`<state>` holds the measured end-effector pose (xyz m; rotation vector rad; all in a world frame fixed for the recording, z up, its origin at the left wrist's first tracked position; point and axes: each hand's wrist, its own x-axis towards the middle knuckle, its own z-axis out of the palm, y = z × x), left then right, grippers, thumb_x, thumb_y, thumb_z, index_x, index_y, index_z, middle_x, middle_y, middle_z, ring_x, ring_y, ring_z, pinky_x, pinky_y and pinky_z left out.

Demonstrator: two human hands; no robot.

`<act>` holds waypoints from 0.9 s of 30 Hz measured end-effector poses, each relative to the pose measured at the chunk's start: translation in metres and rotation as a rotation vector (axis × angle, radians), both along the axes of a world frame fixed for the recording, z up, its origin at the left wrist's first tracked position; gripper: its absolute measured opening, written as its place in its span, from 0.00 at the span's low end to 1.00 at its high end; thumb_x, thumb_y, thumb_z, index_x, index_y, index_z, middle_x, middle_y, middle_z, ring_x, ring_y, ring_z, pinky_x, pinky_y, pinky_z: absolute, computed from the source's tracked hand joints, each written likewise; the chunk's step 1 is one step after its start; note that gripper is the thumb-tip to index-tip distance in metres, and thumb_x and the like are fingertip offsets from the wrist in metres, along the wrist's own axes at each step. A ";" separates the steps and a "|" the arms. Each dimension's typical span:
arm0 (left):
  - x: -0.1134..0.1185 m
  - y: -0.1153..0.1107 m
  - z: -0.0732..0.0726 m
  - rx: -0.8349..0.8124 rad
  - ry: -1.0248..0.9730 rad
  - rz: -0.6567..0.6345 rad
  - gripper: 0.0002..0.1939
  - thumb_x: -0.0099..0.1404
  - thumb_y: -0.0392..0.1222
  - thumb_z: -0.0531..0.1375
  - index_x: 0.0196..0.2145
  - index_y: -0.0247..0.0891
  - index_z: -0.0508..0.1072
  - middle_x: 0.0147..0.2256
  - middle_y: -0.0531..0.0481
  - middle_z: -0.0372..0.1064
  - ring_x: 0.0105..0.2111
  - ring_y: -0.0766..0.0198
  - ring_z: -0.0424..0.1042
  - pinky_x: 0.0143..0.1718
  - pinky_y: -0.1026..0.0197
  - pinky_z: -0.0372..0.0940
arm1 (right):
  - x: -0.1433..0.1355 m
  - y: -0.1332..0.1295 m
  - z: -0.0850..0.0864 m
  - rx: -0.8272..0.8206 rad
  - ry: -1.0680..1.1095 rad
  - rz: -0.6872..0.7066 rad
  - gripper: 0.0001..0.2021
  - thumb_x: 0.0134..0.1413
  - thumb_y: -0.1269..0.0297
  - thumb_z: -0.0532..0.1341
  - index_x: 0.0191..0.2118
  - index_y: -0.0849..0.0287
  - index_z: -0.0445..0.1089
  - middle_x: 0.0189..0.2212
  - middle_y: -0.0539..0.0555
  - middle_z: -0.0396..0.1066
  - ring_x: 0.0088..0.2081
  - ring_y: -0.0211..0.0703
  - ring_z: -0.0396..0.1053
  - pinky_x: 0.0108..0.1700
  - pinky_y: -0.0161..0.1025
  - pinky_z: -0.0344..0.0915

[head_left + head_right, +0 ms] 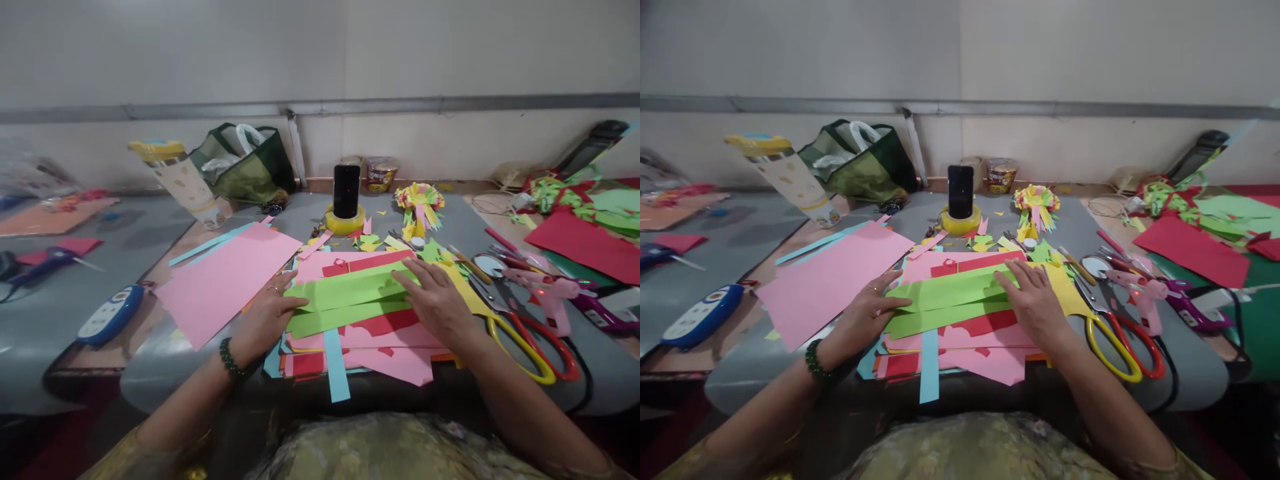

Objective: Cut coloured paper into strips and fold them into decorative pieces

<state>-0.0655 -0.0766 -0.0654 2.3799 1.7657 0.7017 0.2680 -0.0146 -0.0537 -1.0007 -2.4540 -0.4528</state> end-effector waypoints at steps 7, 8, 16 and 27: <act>0.010 0.006 0.032 -0.185 0.279 -0.004 0.18 0.57 0.28 0.58 0.36 0.49 0.82 0.61 0.44 0.61 0.61 0.42 0.59 0.57 0.31 0.54 | -0.031 0.006 0.008 -0.104 -0.232 0.269 0.14 0.58 0.78 0.54 0.46 0.66 0.72 0.43 0.62 0.75 0.45 0.50 0.70 0.47 0.45 0.67; 0.011 0.007 0.037 -0.216 0.303 -0.002 0.19 0.57 0.27 0.58 0.36 0.49 0.82 0.61 0.44 0.61 0.61 0.42 0.58 0.58 0.31 0.53 | -0.035 0.008 0.010 -0.148 -0.271 0.282 0.12 0.58 0.78 0.55 0.44 0.65 0.73 0.41 0.62 0.76 0.42 0.49 0.70 0.44 0.43 0.67; 0.042 0.002 0.043 -0.054 0.439 -0.099 0.13 0.60 0.30 0.58 0.41 0.40 0.77 0.52 0.38 0.70 0.52 0.46 0.67 0.52 0.42 0.63 | -0.041 0.007 0.015 -0.373 -0.269 0.240 0.11 0.59 0.76 0.56 0.35 0.62 0.75 0.34 0.59 0.76 0.35 0.46 0.69 0.33 0.38 0.64; 0.072 0.018 0.030 -0.194 0.226 -0.203 0.11 0.67 0.32 0.55 0.31 0.37 0.77 0.34 0.46 0.73 0.37 0.59 0.71 0.37 0.60 0.65 | -0.035 0.010 0.004 -0.690 0.137 0.188 0.10 0.58 0.70 0.59 0.32 0.56 0.79 0.35 0.56 0.76 0.38 0.45 0.72 0.39 0.39 0.68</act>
